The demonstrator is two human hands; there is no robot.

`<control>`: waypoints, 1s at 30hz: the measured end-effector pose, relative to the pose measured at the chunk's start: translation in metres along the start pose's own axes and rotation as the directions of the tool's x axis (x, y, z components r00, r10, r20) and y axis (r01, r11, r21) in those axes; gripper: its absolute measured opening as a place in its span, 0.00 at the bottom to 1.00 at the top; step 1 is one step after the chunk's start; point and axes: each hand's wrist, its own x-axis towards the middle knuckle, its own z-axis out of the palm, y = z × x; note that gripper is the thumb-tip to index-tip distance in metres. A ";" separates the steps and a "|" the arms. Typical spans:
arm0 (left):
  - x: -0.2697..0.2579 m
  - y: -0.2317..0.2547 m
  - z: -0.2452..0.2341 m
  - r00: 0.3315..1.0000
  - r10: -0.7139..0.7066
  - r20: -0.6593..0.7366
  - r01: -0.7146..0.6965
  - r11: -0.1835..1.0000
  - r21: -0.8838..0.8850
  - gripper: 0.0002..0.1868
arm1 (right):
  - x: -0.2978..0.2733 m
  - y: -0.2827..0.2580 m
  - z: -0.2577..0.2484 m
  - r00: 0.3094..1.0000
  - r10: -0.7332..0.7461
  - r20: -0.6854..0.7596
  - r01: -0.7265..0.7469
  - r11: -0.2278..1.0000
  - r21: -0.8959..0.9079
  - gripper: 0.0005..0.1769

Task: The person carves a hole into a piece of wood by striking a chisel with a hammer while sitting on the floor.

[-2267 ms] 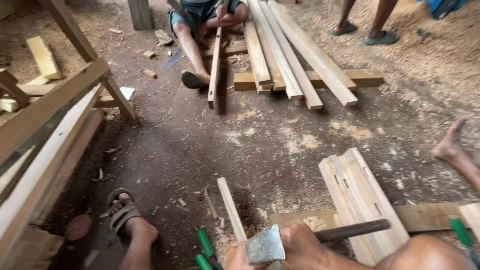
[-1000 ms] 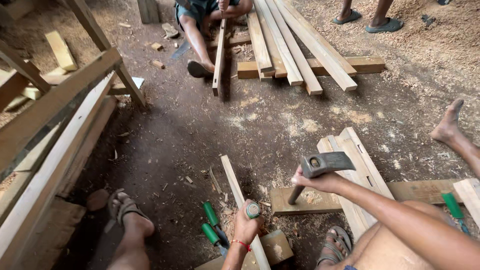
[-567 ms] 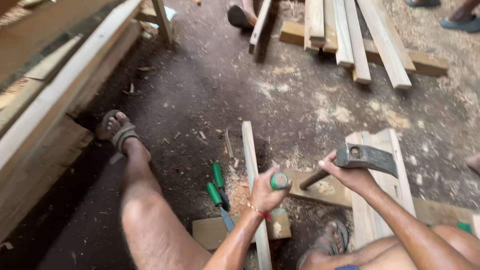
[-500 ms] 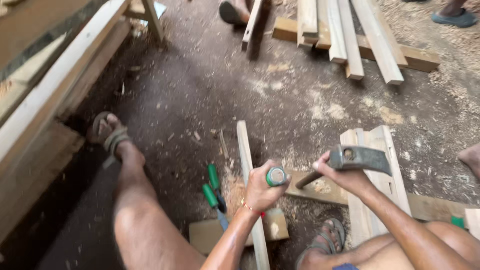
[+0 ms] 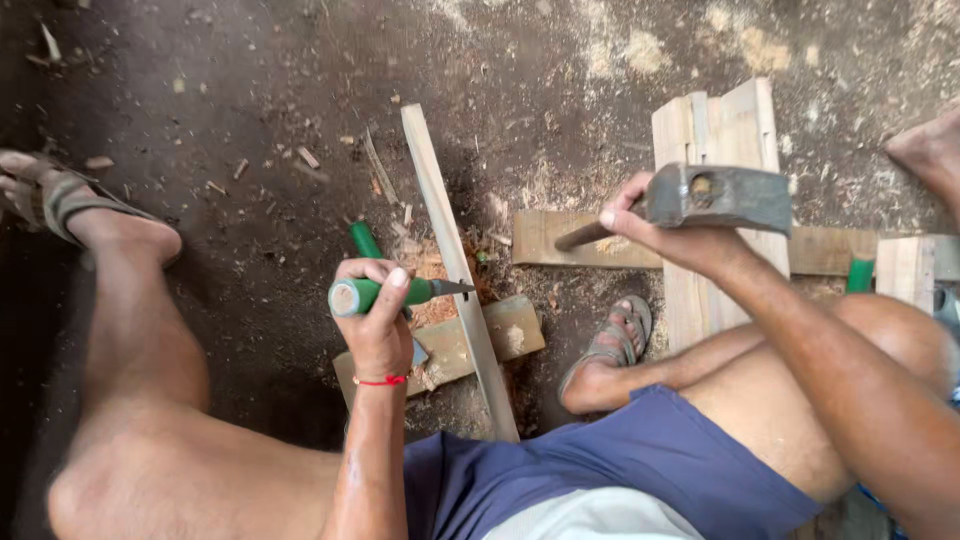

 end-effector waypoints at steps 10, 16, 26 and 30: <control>-0.002 0.003 -0.013 0.999 -0.038 0.014 0.039 0.996 -0.081 0.12 | 0.000 0.000 -0.010 1.000 0.007 -0.003 -0.007 1.000 0.010 0.13; -0.006 0.004 -0.025 1.000 -0.030 0.004 0.030 0.995 -0.100 0.13 | -0.002 0.004 -0.009 1.000 0.000 0.016 -0.001 0.998 0.067 0.13; -0.002 -0.005 -0.033 0.998 -0.067 0.011 0.068 0.988 -0.136 0.12 | -0.003 -0.007 -0.010 1.000 -0.007 0.015 0.006 0.999 0.035 0.13; -0.004 -0.005 -0.033 0.998 -0.070 0.001 0.069 0.990 -0.124 0.12 | -0.003 -0.009 -0.010 0.999 -0.036 0.020 0.035 0.998 0.054 0.13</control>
